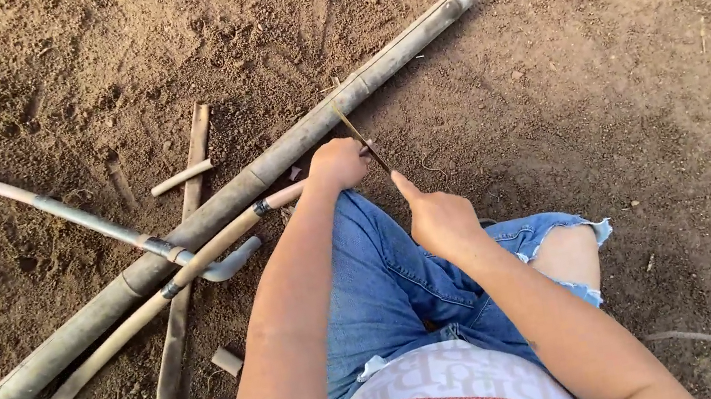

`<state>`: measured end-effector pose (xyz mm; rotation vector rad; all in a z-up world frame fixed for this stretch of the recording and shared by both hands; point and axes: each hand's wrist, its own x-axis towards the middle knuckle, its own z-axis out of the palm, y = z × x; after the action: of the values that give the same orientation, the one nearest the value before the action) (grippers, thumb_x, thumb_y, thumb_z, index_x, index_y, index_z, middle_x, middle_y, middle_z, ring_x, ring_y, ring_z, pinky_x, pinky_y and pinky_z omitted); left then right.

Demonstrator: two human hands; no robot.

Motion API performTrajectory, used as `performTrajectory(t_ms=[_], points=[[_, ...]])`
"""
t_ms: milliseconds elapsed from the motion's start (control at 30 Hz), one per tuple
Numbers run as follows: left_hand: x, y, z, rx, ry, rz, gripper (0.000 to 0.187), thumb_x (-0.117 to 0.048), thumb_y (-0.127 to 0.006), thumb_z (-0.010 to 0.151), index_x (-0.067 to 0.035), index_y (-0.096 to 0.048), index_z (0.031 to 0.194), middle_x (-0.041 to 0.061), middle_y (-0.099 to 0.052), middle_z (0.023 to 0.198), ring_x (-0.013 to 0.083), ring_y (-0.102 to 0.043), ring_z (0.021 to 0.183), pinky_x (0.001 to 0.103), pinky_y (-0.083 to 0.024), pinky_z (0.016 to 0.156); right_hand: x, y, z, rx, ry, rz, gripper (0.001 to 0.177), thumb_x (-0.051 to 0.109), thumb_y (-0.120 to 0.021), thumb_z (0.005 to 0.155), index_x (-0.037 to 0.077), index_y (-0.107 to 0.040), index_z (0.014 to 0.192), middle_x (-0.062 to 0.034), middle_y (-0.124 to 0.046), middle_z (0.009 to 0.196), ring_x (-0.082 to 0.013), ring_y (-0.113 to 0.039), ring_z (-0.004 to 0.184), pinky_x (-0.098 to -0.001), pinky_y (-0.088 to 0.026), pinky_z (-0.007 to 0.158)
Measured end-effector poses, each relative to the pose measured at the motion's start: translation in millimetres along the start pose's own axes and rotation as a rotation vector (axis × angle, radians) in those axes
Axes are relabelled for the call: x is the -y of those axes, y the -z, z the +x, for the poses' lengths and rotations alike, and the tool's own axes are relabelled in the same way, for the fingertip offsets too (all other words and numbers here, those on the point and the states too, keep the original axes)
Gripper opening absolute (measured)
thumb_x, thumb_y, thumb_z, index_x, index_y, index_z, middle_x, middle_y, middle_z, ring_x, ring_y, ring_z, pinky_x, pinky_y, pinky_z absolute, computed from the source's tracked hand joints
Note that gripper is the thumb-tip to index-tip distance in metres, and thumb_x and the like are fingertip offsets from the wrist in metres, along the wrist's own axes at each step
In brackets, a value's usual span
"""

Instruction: Sawing through a bamboo pipe using a hand saw while sitting on the ground.

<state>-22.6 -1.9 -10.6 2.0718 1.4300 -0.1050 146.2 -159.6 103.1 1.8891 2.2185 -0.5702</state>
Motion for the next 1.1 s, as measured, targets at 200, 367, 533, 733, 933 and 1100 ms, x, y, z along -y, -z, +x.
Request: performTrajectory(t_ms=[200,367,533,733,933,1100], points=[[4,-2,14,0.017,0.031,-0.036,0.03,-0.038,-0.065,0.098,-0.017,-0.081,0.112,0.012,-0.08,0.103,0.0352,-0.078,0.107,0.047,-0.062,0.093,3,14,-56,0.057,-0.02,-0.029,0.063,0.007,-0.048,0.108,0.012,-0.031,0.169,-0.0131,-0.074,0.072,-0.0192,-0.064,0.052,-0.0312,-0.046,0.043],[-4,-8,11,0.041,-0.018,-0.026,0.029,-0.035,-0.068,0.098,-0.011,-0.081,0.11,0.015,-0.08,0.1,0.037,-0.079,0.102,0.049,-0.063,0.091,-1,13,-63,0.088,-0.047,-0.04,0.062,0.008,-0.048,0.108,0.011,-0.032,0.168,-0.0141,-0.074,0.073,-0.0209,-0.066,0.054,-0.0326,-0.047,0.045],[-14,14,-8,0.029,-0.039,-0.038,0.028,-0.031,-0.069,0.099,-0.008,-0.081,0.108,0.016,-0.08,0.098,0.0385,-0.079,0.101,0.05,-0.063,0.09,1,3,-2,-0.011,-0.013,-0.014,0.067,0.003,-0.053,0.103,0.007,-0.035,0.167,-0.0122,-0.073,0.073,-0.0176,-0.063,0.052,-0.0293,-0.047,0.046],[0,4,2,-0.009,-0.009,-0.058,0.024,-0.03,-0.07,0.099,-0.01,-0.081,0.104,0.014,-0.079,0.092,0.0363,-0.079,0.094,0.048,-0.064,0.086,7,14,-39,0.063,-0.004,-0.043,0.074,0.0,-0.054,0.1,0.009,-0.03,0.169,-0.0143,-0.073,0.073,-0.0216,-0.066,0.054,-0.0332,-0.048,0.045],[3,-9,15,0.002,-0.032,0.006,0.029,-0.032,-0.07,0.096,-0.008,-0.081,0.107,0.017,-0.08,0.099,0.0382,-0.079,0.099,0.049,-0.064,0.087,8,18,-46,0.113,-0.043,-0.044,0.075,-0.004,-0.053,0.098,0.008,-0.031,0.168,-0.0136,-0.072,0.07,-0.0203,-0.064,0.052,-0.0316,-0.047,0.046],[6,-7,10,-0.018,-0.006,0.029,0.03,-0.033,-0.072,0.094,-0.007,-0.081,0.106,0.018,-0.079,0.098,0.0395,-0.079,0.098,0.051,-0.065,0.086,9,7,-4,0.079,0.009,-0.03,0.076,-0.002,-0.056,0.097,0.006,-0.03,0.168,-0.0104,-0.071,0.068,-0.0179,-0.061,0.05,-0.0295,-0.046,0.045]])
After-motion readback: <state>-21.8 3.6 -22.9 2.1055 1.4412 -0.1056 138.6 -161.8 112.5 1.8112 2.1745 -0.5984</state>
